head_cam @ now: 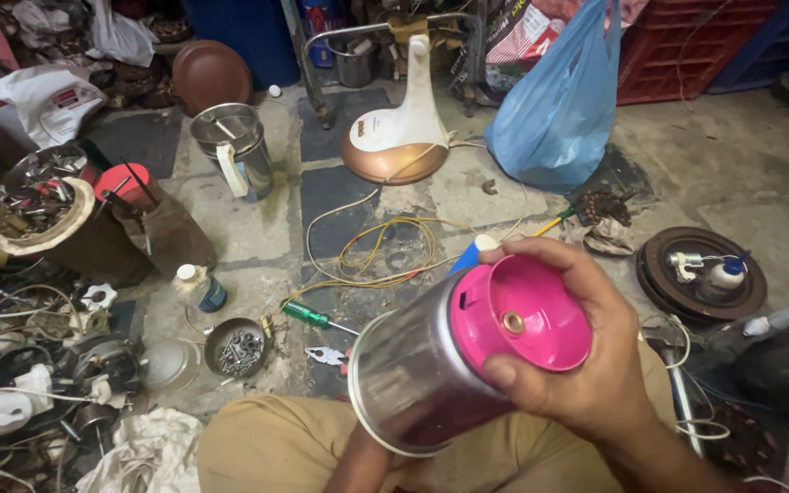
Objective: The person sits on the floor of a cluttered repair workshop and reassembles a stainless steel blender jar. They fit the blade coupler and pink base to the jar, press parts together by hand, then attach the blue lid and rotate the jar to seat the components.
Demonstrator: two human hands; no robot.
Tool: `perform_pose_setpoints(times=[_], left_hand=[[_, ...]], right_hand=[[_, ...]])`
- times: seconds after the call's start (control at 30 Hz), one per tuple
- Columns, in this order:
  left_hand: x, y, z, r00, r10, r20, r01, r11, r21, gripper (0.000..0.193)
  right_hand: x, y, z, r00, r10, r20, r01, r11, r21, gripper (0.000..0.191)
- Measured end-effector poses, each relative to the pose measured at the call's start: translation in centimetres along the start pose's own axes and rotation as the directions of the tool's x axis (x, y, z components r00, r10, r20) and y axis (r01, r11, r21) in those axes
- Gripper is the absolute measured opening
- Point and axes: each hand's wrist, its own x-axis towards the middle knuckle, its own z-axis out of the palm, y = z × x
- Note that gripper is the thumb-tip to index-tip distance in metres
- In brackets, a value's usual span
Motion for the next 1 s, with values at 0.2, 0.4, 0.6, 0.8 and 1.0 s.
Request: perform_pose_setpoints(times=[0.2,0.4,0.6,0.8,1.0], left_hand=[[-0.6,-0.3,-1.3,0.999,-0.049,-0.021,0.049,0.999,-0.022,0.055],[0.5,-0.1,-1.1,0.999,-0.028,-0.03,0.027,0.999,-0.045,0.055],[-0.9,-0.3,-1.3,0.998,-0.047,-0.039,0.045,0.998,-0.052,0.055],[-1.0,-0.4,-1.5,0.997,-0.062,-0.043,0.06,0.996,-0.059,0.055],[-1.4,-0.4,-1.3,0.997,-0.062,-0.048,0.059,0.996,-0.063,0.055]], right_hand=[[3.4,-0.1,-2.3,0.841,-0.154,0.518,0.0,0.958,0.285,0.093],[2.4,1.7,-0.3,0.947,-0.143,0.288,0.088,0.977,0.195,0.082],[-0.1,1.4,2.5,0.991,-0.018,-0.132,0.022,0.999,0.033,0.084],[2.2,1.7,-2.9,0.893,-0.125,0.431,0.031,0.975,0.22,0.095],[-0.5,1.2,1.0,0.996,0.075,0.04,-0.078,0.994,0.079,0.095]])
